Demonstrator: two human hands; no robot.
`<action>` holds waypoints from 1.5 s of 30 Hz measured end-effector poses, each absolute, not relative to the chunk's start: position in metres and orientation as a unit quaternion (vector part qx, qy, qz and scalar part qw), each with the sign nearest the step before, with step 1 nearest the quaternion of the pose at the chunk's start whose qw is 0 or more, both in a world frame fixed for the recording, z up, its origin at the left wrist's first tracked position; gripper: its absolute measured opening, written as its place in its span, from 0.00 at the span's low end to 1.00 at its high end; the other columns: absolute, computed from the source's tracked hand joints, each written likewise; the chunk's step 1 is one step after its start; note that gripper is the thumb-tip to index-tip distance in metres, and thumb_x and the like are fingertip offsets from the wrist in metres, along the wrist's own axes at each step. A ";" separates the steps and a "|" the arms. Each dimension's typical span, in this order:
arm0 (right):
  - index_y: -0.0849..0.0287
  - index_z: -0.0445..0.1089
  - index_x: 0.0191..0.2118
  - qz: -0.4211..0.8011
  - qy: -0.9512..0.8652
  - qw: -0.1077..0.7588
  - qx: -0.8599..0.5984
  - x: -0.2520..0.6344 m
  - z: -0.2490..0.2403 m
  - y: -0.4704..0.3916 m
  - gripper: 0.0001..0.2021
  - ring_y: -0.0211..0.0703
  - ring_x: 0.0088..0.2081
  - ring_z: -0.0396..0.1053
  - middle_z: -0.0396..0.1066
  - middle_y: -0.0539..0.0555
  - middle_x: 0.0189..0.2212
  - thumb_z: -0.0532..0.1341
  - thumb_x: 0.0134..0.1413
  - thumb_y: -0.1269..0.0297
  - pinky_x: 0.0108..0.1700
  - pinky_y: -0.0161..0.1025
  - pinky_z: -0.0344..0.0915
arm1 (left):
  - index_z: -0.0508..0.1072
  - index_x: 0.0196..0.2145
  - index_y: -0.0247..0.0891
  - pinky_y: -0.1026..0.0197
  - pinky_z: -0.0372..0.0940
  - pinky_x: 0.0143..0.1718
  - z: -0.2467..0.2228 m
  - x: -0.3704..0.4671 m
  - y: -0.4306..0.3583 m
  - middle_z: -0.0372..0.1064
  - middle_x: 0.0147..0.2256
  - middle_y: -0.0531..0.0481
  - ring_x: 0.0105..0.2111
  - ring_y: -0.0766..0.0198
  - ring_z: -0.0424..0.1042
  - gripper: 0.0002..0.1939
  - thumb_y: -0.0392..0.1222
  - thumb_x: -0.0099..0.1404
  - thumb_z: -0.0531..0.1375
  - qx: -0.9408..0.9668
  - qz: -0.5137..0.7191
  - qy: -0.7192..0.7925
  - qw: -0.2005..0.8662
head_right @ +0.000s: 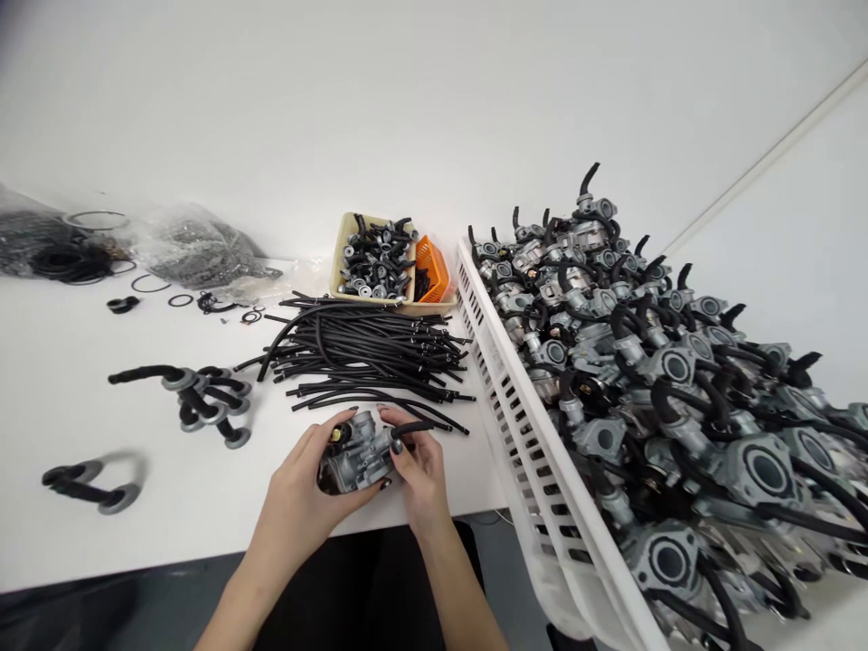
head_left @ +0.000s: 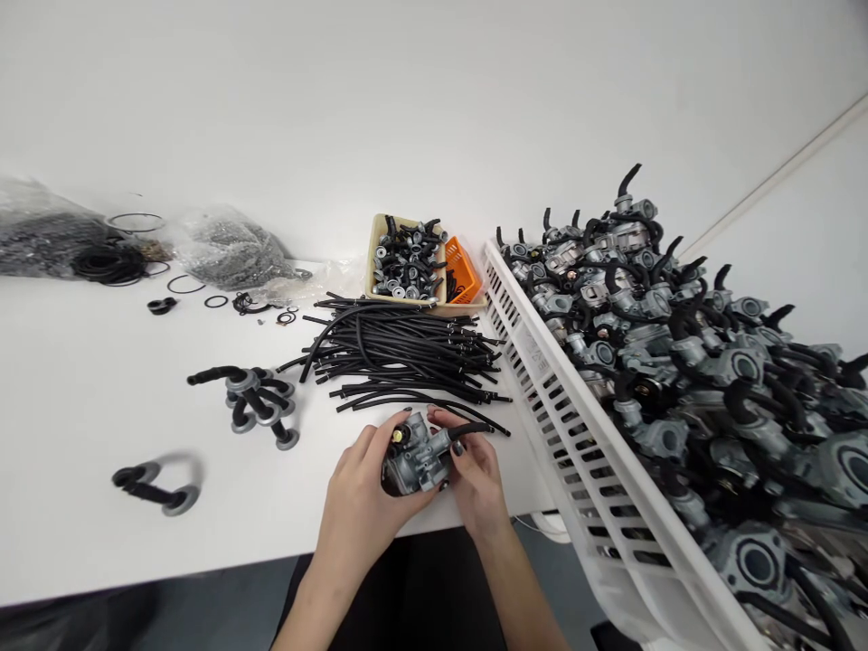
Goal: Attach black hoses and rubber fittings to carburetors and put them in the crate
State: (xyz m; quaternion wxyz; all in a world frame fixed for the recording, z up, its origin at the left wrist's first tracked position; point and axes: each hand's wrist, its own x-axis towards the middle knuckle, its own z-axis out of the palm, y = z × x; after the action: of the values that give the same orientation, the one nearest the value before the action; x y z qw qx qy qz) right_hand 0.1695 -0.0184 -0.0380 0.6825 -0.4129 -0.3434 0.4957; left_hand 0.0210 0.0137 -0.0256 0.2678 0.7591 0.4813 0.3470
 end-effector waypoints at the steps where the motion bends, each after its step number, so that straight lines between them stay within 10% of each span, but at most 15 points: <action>1: 0.52 0.77 0.45 0.493 -0.347 0.681 -0.416 0.170 -0.039 -0.018 0.14 0.54 0.53 0.69 0.73 0.57 0.52 0.66 0.53 0.56 0.54 0.47 0.64 | 0.62 0.57 0.51 0.52 0.69 0.42 -0.025 0.021 0.014 0.69 0.46 0.48 0.44 0.51 0.73 0.34 0.45 0.54 0.67 0.756 0.351 0.481 0.272; 13: 0.55 0.70 0.29 0.468 -0.324 0.691 -0.445 0.168 -0.042 -0.012 0.11 0.50 0.46 0.72 0.77 0.55 0.42 0.73 0.43 0.61 0.48 0.44 0.66 | 0.62 0.56 0.51 0.53 0.67 0.42 -0.025 0.024 0.009 0.69 0.44 0.50 0.44 0.52 0.71 0.33 0.41 0.54 0.67 0.747 0.360 0.486 0.275; 19: 0.52 0.75 0.46 0.476 -0.369 0.681 -0.417 0.169 -0.040 -0.017 0.14 0.53 0.56 0.67 0.72 0.57 0.52 0.65 0.55 0.56 0.56 0.46 0.62 | 0.61 0.56 0.50 0.52 0.68 0.44 -0.025 0.022 0.011 0.69 0.46 0.49 0.46 0.51 0.71 0.34 0.42 0.53 0.67 0.747 0.354 0.485 0.285; 45: 0.49 0.77 0.45 0.451 -0.360 0.674 -0.461 0.170 -0.052 -0.016 0.13 0.49 0.49 0.69 0.72 0.56 0.47 0.66 0.54 0.54 0.50 0.42 0.65 | 0.63 0.56 0.49 0.52 0.65 0.49 -0.026 0.020 0.013 0.68 0.50 0.48 0.50 0.51 0.69 0.34 0.42 0.52 0.68 0.702 0.378 0.482 0.362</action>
State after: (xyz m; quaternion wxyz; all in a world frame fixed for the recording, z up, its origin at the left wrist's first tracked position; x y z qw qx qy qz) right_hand 0.1698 -0.0158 -0.0515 0.6738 -0.4608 -0.3604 0.4515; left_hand 0.0195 0.0130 -0.0256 0.3620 0.7025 0.4821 0.3782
